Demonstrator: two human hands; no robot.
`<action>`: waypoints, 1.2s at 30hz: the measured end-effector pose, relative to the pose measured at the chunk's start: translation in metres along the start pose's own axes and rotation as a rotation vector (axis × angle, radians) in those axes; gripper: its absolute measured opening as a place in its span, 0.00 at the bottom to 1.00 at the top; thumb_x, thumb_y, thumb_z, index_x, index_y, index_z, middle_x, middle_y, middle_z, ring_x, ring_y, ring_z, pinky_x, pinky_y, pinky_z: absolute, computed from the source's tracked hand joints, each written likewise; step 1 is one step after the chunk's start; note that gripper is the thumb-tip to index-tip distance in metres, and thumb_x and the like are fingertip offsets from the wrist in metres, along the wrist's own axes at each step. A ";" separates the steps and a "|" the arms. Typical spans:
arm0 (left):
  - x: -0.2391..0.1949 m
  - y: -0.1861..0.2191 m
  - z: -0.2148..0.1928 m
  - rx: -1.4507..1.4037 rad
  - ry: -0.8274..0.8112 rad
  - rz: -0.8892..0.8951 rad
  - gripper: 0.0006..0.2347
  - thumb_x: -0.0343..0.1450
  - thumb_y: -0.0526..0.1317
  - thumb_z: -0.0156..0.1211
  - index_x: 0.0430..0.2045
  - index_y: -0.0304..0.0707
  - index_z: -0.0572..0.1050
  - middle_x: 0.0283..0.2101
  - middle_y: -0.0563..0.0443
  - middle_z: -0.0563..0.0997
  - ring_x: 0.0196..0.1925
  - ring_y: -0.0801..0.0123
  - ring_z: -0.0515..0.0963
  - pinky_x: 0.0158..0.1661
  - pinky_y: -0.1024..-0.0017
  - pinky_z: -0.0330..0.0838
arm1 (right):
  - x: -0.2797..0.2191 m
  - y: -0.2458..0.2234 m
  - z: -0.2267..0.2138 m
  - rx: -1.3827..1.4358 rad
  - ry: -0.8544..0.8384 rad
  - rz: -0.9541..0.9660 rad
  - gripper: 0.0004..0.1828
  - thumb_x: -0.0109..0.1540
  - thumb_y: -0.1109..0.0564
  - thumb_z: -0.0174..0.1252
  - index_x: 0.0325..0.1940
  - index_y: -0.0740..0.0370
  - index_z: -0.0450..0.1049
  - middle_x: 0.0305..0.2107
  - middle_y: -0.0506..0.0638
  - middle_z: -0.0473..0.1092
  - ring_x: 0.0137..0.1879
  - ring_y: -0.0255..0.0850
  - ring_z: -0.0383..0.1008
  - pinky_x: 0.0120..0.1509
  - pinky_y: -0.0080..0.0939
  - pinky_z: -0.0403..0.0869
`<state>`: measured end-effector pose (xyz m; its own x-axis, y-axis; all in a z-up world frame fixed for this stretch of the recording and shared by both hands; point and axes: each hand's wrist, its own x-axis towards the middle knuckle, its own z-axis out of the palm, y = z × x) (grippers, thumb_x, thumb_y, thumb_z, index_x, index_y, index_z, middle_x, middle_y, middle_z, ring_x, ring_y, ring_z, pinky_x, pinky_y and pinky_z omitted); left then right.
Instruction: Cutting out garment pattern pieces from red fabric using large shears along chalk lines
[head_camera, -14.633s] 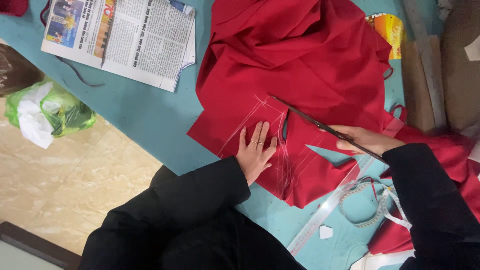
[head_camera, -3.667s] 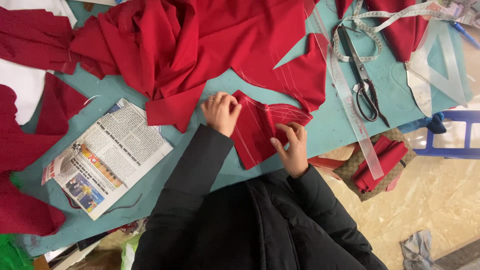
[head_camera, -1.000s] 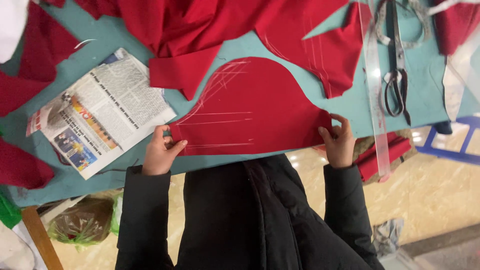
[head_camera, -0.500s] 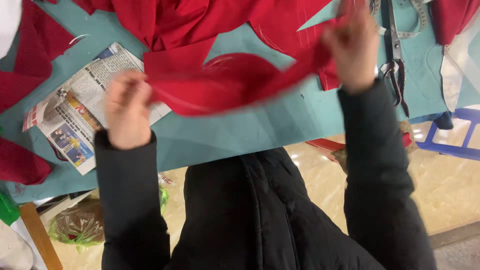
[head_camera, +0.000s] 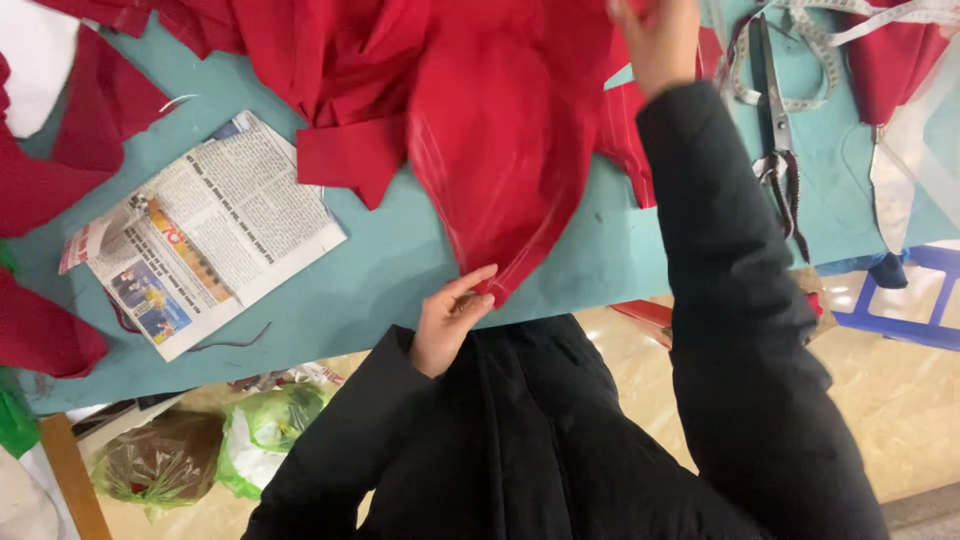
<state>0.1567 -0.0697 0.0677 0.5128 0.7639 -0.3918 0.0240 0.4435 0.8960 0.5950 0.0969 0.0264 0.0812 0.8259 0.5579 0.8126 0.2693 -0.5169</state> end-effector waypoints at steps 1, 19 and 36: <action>0.002 -0.010 0.000 -0.065 -0.062 -0.035 0.18 0.73 0.37 0.61 0.60 0.34 0.74 0.39 0.57 0.79 0.39 0.84 0.75 0.52 0.78 0.76 | -0.013 -0.022 -0.013 -0.088 -0.001 0.090 0.13 0.65 0.67 0.68 0.51 0.63 0.72 0.40 0.56 0.72 0.42 0.48 0.69 0.43 0.51 0.68; 0.027 -0.037 0.066 0.729 -0.658 0.244 0.19 0.74 0.50 0.60 0.57 0.44 0.76 0.47 0.47 0.84 0.56 0.52 0.80 0.53 0.56 0.75 | -0.279 0.007 -0.178 -0.580 0.055 0.511 0.26 0.65 0.46 0.73 0.62 0.56 0.73 0.46 0.57 0.61 0.54 0.62 0.67 0.62 0.58 0.65; 0.049 -0.089 0.053 1.311 -0.150 1.270 0.08 0.79 0.40 0.50 0.33 0.44 0.77 0.38 0.52 0.73 0.40 0.58 0.75 0.35 0.64 0.72 | -0.309 -0.026 -0.205 -0.413 -0.005 0.883 0.31 0.66 0.45 0.72 0.69 0.49 0.67 0.29 0.49 0.72 0.39 0.51 0.76 0.47 0.56 0.73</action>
<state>0.2253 -0.0968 -0.0203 0.8162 0.2307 0.5298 0.1454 -0.9693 0.1981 0.6673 -0.2664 0.0003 0.7564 0.6498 0.0754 0.5991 -0.6418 -0.4788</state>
